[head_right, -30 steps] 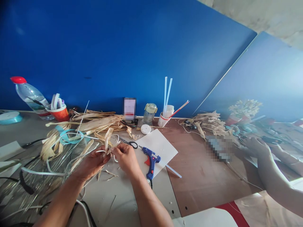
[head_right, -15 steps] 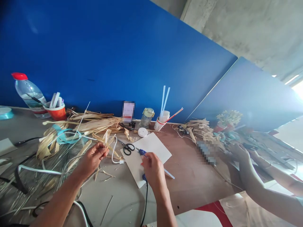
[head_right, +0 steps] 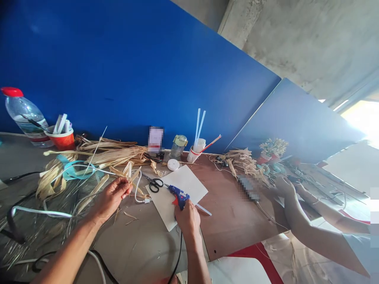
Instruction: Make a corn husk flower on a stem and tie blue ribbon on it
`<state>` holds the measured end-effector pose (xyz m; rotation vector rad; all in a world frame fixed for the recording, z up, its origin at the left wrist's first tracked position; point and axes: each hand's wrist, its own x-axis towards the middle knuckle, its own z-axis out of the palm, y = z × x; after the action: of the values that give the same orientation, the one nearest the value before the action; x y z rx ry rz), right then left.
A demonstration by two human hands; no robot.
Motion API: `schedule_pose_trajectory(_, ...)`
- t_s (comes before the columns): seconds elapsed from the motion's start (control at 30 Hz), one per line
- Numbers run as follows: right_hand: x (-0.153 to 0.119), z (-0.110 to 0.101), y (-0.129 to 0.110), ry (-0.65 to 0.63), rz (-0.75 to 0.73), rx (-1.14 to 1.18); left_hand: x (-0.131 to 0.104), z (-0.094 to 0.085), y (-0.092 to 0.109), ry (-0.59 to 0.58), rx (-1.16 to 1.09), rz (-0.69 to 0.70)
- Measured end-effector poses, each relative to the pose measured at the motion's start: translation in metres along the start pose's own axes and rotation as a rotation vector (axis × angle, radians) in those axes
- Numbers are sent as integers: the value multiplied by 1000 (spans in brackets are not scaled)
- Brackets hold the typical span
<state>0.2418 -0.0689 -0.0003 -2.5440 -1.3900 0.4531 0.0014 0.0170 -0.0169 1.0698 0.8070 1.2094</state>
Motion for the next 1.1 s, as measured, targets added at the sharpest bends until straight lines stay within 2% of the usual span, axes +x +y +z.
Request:
schedule_pose_trajectory(0.17, 8, 4, 12, 93, 79, 249, 0, 1, 2, -10, -40, -7)
schedule_pose_trajectory(0.23, 8, 5, 14, 105, 118, 494, 0, 1, 1, -18, -40, 1)
schedule_pose_trajectory(0.37, 5, 3, 11, 35, 117, 1088, 1, -1, -2, -30, -7, 6)
schedule_pose_trajectory(0.43, 3, 2, 8, 14, 94, 1246, 2, -1, -4, -30, 6, -1)
schedule_pose_trajectory(0.57, 2, 0, 5, 51, 120, 1271, 2, -3, -5, -20, 8, -9)
schedule_pose_trajectory(0.67, 1, -1, 4, 27, 103, 1277, 2, -2, -5, -14, -8, -22)
schedule_pose_trajectory(0.77, -6, -7, -1, -34, 26, 1340, 1, 2, -1, 5, -82, -53)
schedule_pose_trajectory(0.9, -23, -18, -20, -167, -86, 1450, -1, 7, 5, -4, -177, -79)
schedule_pose_trajectory(1.1, -42, -22, -52, -296, -116, 1433, -3, 7, 8, -70, -221, -92)
